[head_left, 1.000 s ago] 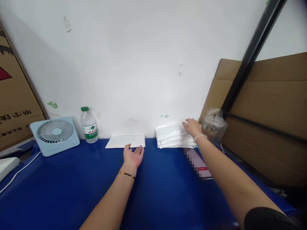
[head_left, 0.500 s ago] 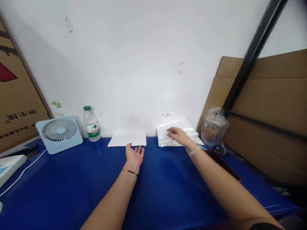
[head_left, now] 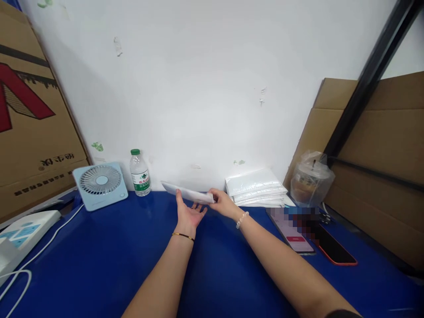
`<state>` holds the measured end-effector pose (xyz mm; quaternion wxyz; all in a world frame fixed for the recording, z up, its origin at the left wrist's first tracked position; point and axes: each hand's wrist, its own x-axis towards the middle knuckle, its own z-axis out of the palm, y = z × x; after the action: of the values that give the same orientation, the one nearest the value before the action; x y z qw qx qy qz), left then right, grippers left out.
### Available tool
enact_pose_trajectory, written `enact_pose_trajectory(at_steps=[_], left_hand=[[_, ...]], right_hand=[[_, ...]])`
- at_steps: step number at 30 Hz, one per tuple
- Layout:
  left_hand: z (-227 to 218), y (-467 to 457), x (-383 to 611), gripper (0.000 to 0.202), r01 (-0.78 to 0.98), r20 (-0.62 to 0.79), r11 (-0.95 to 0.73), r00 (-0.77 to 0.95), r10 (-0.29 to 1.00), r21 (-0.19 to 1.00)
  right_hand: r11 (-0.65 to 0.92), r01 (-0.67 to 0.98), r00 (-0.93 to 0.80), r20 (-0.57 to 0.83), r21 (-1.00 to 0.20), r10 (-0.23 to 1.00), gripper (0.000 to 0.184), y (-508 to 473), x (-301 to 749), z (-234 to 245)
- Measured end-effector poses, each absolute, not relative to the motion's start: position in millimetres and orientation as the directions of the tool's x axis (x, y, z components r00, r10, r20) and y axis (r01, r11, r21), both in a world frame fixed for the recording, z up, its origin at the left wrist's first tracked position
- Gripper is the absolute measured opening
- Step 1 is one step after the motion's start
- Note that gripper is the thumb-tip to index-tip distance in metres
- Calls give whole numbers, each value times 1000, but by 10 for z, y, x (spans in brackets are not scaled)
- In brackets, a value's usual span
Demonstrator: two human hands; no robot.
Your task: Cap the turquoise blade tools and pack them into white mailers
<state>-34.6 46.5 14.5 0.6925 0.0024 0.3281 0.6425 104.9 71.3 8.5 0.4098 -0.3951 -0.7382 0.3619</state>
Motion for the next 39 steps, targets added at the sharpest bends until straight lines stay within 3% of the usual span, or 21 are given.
enact_pose_trajectory(at_steps=[3,5,7,9,11,12,14,15,17,20,23,26,29,33,39], left_hand=[[171,442,-344,56,-924,-421,86,-86,903,374],[194,412,-346,42,-948,-404,86,-47,914,306],[228,382,-348,33,-961,-372,98,-5,928,259],[278,358,-344,28,-961,-322,56,-36,946,270],[343,331,-324,25,-945,-244,-22,-107,964,326],[381,313,-304,23,-928,-191,-75,-153,970,365],[455,256,-240,23,-871,-69,-190,-247,967,453],[488,217,-195,24,-834,1,-245,-282,959,494],[537,125,-85,30,-764,132,-321,-299,945,561],[564,-8,90,36,-687,271,-361,-242,932,631],[554,-81,196,37,-588,357,-403,-200,912,701],[542,-90,207,37,-504,421,-447,-172,890,739],[546,-73,172,37,-492,460,-496,-203,864,716],[578,-44,127,37,-499,446,-520,-270,853,693],[703,46,-144,34,-600,340,-525,-403,850,603]], right_hand=[[738,382,-484,560,-556,672,31,354,1217,91],[822,437,-558,606,-366,567,27,145,1333,90],[861,438,-632,591,-260,501,25,-24,1424,79],[852,408,-608,599,-328,522,24,-146,1458,57],[727,348,-384,617,-592,687,20,-213,1424,29],[607,251,-213,568,-754,795,18,-224,1385,17],[277,-109,54,273,-955,961,18,-211,1291,-3],[94,-306,67,78,-947,995,21,-192,1246,-11],[-219,-581,-86,-208,-784,974,28,-151,1177,-27],[-437,-713,-289,-339,-548,895,31,-111,1134,-64],[-431,-773,-254,-395,-465,883,24,-93,1118,-118],[-382,-797,-154,-453,-469,878,18,-80,1094,-164],[-375,-723,-109,-440,-580,892,19,-89,1070,-178],[-258,-555,-59,-272,-791,960,32,-121,1090,-163],[-87,-489,68,-137,-868,988,43,-17,1320,-180]])
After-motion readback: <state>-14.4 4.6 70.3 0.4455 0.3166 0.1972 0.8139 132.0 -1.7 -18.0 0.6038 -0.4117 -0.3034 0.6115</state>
